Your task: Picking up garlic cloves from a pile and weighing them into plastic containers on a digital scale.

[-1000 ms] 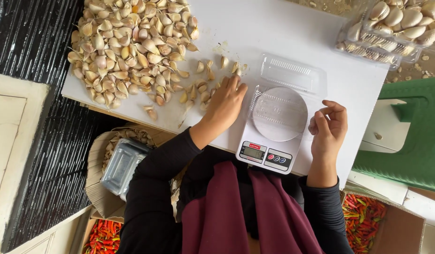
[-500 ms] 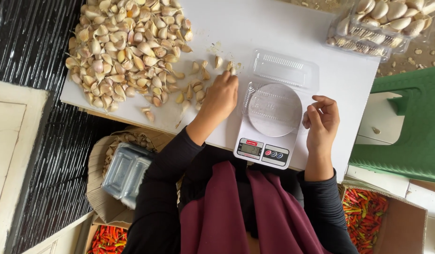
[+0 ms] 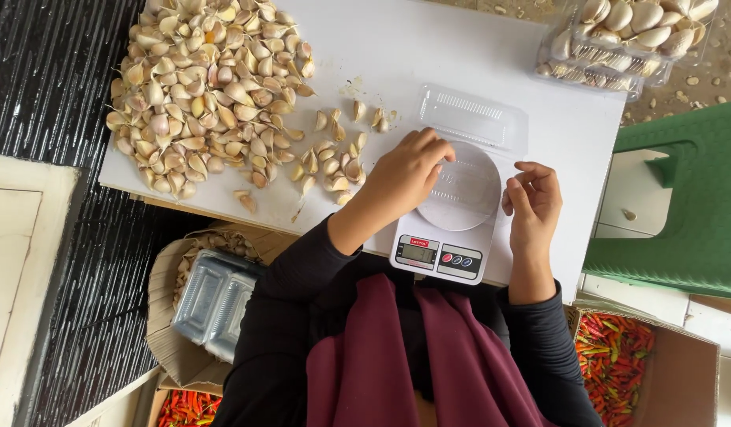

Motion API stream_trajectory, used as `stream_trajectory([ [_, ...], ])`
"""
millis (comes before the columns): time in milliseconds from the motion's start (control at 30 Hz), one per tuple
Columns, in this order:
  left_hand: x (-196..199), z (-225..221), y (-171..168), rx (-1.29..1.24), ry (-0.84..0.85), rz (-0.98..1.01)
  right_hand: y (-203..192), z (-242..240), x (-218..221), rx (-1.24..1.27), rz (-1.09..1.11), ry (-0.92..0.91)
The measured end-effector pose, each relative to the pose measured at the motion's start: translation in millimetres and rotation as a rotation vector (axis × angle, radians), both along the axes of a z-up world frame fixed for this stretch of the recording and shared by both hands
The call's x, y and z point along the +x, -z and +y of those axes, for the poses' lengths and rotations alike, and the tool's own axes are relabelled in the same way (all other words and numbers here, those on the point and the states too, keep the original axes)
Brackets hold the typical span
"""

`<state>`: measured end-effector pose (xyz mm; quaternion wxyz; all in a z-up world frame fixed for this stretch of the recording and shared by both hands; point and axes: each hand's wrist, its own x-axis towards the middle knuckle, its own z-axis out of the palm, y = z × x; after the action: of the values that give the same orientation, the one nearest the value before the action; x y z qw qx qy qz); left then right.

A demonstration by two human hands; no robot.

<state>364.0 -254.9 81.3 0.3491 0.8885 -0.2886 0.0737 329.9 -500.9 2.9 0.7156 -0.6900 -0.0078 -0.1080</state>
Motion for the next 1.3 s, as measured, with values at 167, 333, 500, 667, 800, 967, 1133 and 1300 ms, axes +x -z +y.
stream_trajectory([
  [167,5,3,5,0.116,-0.029,-0.062,-2,1,0,-0.015,-0.004,-0.007],
  [333,7,9,17,0.131,-0.020,-0.116,1,1,1,-0.022,-0.013,-0.014],
  [500,4,18,-2,0.122,0.001,-0.100,1,2,1,-0.044,-0.027,-0.017],
  [667,2,65,24,0.017,-0.234,-0.077,1,-1,2,-0.045,-0.035,-0.011],
  [800,-7,91,47,0.208,-0.520,0.050,7,-4,5,0.009,-0.045,-0.005],
  [967,8,87,50,0.276,-0.488,0.157,9,-2,5,-0.005,-0.040,-0.002],
  [1133,33,76,66,0.422,-0.417,0.199,4,0,4,-0.030,-0.040,0.008],
  [1300,24,53,78,0.375,-0.355,-0.060,6,1,5,-0.040,-0.036,0.022],
])
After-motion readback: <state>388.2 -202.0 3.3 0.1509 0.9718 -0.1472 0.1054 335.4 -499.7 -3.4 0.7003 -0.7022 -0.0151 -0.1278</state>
